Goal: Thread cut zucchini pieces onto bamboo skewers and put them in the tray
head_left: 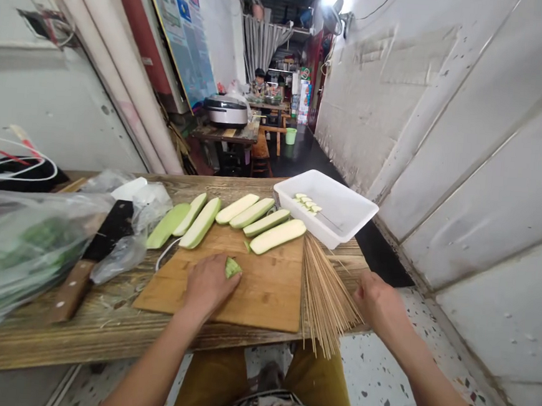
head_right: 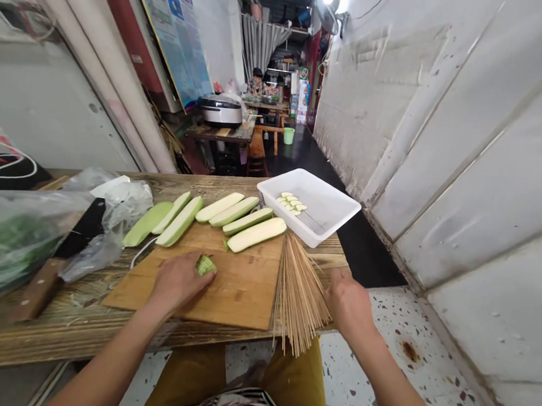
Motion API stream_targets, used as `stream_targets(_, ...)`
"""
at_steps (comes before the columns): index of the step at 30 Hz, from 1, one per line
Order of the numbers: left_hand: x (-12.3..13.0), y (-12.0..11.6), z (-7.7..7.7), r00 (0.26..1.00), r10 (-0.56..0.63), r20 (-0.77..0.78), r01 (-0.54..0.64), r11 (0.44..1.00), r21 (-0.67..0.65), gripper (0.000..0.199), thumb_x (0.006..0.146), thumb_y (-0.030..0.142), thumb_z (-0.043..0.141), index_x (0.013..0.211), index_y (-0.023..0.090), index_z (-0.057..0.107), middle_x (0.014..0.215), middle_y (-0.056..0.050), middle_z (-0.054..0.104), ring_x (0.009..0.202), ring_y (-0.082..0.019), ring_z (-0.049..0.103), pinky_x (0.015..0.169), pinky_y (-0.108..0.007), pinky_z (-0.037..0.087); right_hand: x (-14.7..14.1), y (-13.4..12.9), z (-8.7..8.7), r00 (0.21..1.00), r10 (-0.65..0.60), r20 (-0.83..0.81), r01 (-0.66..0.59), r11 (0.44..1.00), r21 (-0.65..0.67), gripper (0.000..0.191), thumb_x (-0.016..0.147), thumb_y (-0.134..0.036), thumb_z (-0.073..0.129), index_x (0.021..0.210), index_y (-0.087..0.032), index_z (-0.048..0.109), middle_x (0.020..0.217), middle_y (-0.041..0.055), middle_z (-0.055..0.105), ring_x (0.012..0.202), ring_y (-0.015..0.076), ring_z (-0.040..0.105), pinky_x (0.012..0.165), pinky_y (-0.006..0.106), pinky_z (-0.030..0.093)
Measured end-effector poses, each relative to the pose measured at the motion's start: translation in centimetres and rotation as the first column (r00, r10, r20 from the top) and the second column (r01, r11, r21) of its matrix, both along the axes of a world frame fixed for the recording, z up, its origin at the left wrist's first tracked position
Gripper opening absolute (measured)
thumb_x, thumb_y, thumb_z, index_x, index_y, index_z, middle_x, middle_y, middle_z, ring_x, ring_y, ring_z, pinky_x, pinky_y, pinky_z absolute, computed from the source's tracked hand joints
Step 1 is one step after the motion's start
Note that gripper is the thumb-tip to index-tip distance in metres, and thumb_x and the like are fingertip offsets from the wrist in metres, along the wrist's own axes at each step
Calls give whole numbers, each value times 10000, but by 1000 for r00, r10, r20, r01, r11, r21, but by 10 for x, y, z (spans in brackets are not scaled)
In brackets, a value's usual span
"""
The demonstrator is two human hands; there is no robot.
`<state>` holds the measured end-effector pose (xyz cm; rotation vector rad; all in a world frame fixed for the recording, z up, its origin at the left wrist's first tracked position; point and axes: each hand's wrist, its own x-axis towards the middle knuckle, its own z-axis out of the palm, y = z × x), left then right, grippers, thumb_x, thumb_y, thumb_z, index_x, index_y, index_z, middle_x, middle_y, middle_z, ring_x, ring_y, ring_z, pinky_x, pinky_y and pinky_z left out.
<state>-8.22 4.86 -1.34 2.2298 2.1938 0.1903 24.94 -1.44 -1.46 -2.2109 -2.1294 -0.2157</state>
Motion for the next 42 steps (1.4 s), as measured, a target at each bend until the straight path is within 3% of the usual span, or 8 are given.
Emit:
stream_targets(4, 5, 5, 1, 999, 16, 38, -16, 1000, 9, 422, 698, 405, 517, 1023, 151, 603, 990, -168, 670, 943, -347, 595, 787, -416, 415, -27, -27, 5, 962, 147, -232, -118, 984, 131, 96, 768, -124, 473, 689, -178, 484, 637, 1, 553, 548, 119, 534, 500, 202, 361)
stream_targets(13, 3, 14, 0, 883, -91, 461, 3, 982, 189, 515, 634, 333, 612, 1115, 153, 573, 1151, -151, 608, 1065, -315, 544, 937, -417, 379, -84, -58, -3, 440, 237, -866, -134, 971, 198, 201, 874, -233, 440, 995, -156, 581, 658, 1, 571, 533, 116, 546, 497, 188, 425)
stream_targets(15, -1, 13, 4, 646, -83, 758, -38, 989, 140, 553, 604, 316, 655, 1127, 159, 563, 1175, -135, 597, 1096, -296, 533, 958, -407, 382, -89, -60, -5, 368, 226, -902, -160, 971, 178, 314, 913, -268, 409, 1156, -143, 564, 670, 12, 588, 568, 124, 566, 501, 187, 433)
stream_targets(17, -6, 11, 11, 190, 13, 982, 17, 1000, -16, 540, 609, 286, 658, 1121, 144, 562, 1128, -133, 623, 1100, -287, 542, 948, -412, 407, -97, -61, -5, 321, 207, -924, -203, 968, 146, 373, 937, -290, 384, 1253, -151, 525, 633, -1, 584, 517, 114, 547, 461, 180, 415)
stream_targets(20, -12, 8, 20, -459, 246, 854, 209, 964, -166, 459, 648, 250, 582, 1067, 62, 585, 1058, -191, 645, 1096, -299, 554, 914, -410, 455, -115, -60, -3, 282, 203, -938, -295, 948, 117, 400, 950, -282, 360, 1299, -145, 498, 551, -27, 559, 414, 96, 496, 408, 172, 391)
stream_targets(23, -15, 6, 25, -703, 307, 642, 231, 952, -203, 440, 664, 237, 511, 1006, -24, 600, 1036, -261, 630, 1072, -326, 565, 865, -415, 498, -138, -55, 2, 326, 319, -890, -312, 925, 217, 360, 909, -240, 416, 1191, -126, 608, 599, 19, 620, 508, 130, 587, 516, 206, 474)
stream_targets(30, -9, -1, 32, -760, 263, 594, 81, 946, -314, 302, 855, 222, 419, 946, 5, 609, 930, -225, 660, 901, -244, 651, 759, -344, 556, -162, -53, 9, 328, 443, -834, -350, 878, 328, 338, 882, -184, 442, 1129, -106, 660, 787, 99, 720, 646, 174, 677, 650, 241, 527)
stream_targets(42, 3, -15, 45, -803, 278, 527, 130, 945, -301, 319, 895, 199, 351, 928, 14, 609, 956, -219, 663, 981, -280, 631, 793, -384, 553, -164, -54, 9, 354, 481, -802, -353, 863, 361, 340, 878, -153, 436, 1125, -93, 661, 785, 105, 722, 619, 163, 670, 630, 234, 525)
